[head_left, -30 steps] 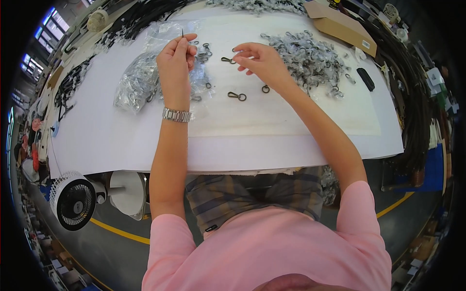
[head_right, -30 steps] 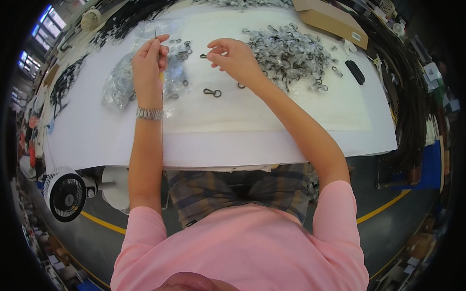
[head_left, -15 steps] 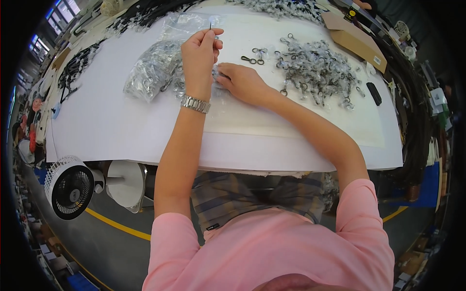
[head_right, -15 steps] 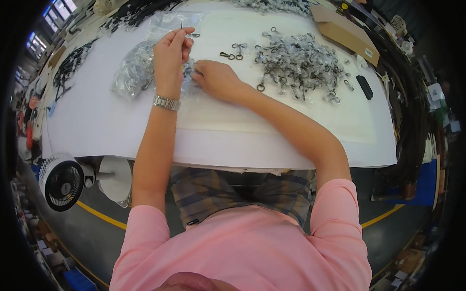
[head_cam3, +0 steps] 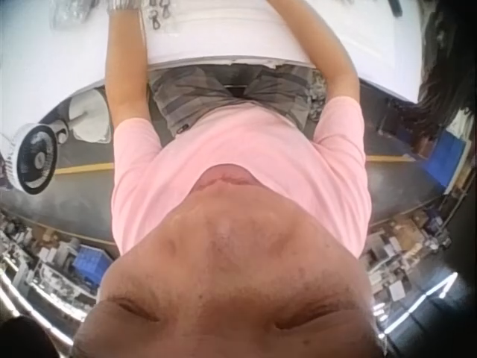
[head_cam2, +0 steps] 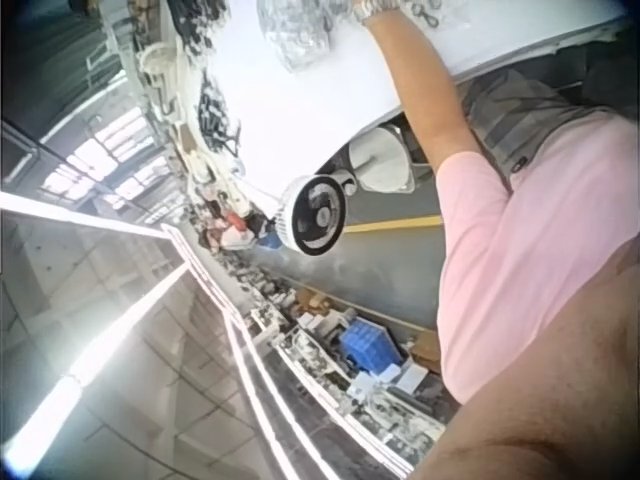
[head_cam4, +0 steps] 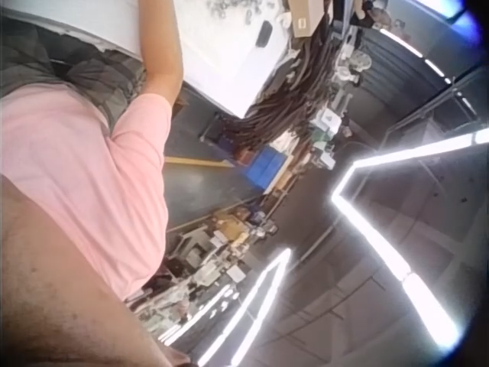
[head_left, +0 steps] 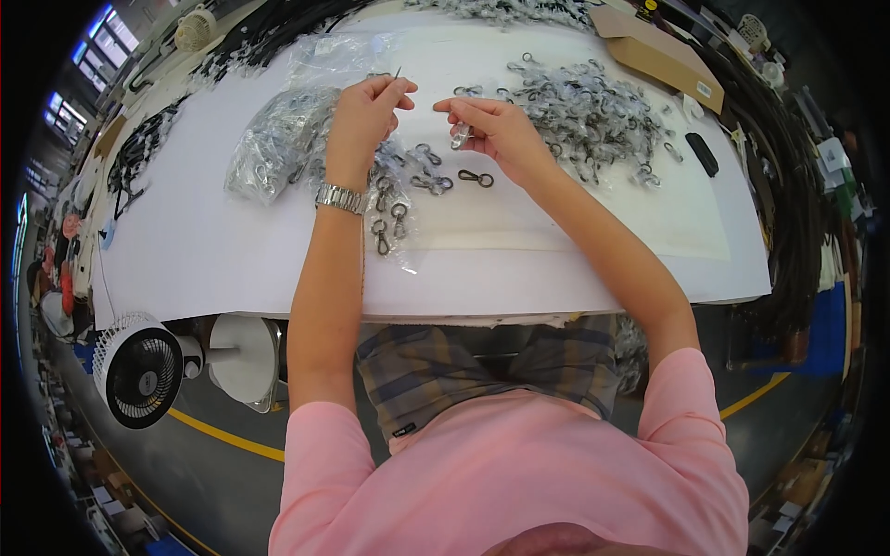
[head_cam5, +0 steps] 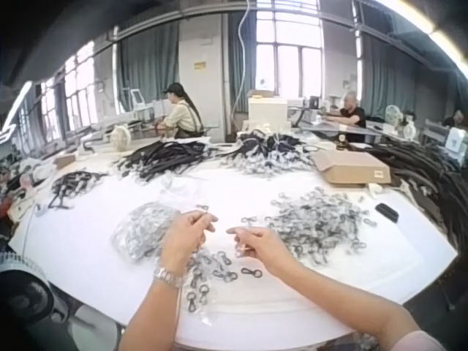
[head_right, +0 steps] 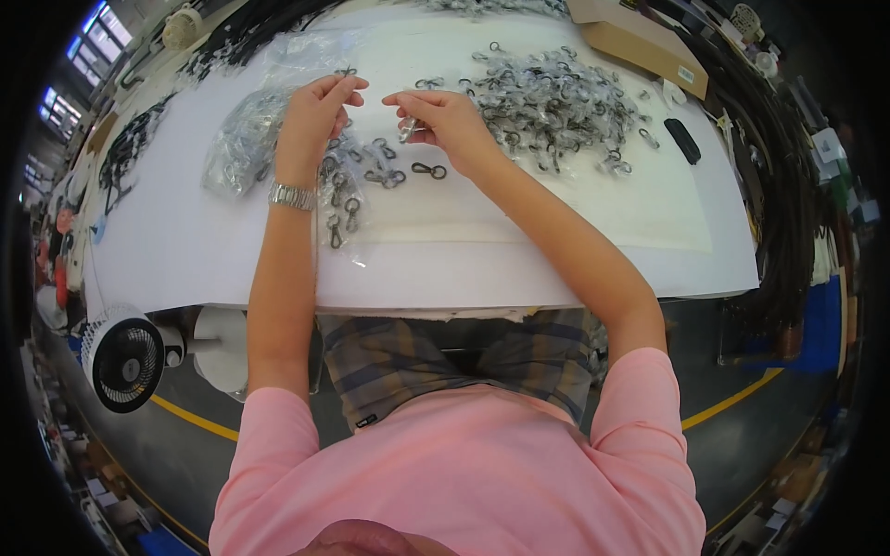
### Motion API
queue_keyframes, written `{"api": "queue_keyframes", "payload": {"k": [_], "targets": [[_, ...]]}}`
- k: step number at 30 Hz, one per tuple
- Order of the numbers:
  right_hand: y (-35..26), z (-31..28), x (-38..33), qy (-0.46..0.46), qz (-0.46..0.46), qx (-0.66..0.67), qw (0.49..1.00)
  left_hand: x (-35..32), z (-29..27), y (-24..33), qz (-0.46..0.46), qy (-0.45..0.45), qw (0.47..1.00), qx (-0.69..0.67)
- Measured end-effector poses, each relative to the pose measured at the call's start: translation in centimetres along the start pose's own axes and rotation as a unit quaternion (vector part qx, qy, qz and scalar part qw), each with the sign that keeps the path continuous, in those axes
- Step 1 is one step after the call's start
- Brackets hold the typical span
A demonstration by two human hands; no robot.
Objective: Threading a metal ring onto a leather strap using a needle or similar thin tool.
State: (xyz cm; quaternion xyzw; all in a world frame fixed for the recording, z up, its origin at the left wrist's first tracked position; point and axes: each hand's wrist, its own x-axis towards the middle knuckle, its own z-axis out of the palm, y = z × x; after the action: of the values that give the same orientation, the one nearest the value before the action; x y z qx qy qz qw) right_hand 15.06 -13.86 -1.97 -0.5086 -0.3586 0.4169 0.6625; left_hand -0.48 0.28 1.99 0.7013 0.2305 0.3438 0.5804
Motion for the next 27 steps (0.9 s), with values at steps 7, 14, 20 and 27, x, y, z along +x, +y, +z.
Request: {"api": "queue_keyframes", "payload": {"k": [7,14,20,27], "targets": [[-0.4,-1.6,-0.2,0.05,-0.081,0.104,0.99,-0.5,2.8,-1.1,-0.124,-0.203,0.971,-0.032],[-0.8,-0.7,-0.7,0.051,-0.09,0.108,0.989,-0.9,3.5,-1.6,-0.055,-0.166,0.98,-0.093],[-3.6,-3.5,-2.9,-0.016,-0.041,0.085,0.995,-1.3,3.4,0.1,0.001,-0.108,0.992,-0.065],[-4.8,-4.7,-3.9,-0.009,-0.011,-0.186,0.982,-2.4,4.8,1.3,0.023,-0.167,0.982,0.082]]}}
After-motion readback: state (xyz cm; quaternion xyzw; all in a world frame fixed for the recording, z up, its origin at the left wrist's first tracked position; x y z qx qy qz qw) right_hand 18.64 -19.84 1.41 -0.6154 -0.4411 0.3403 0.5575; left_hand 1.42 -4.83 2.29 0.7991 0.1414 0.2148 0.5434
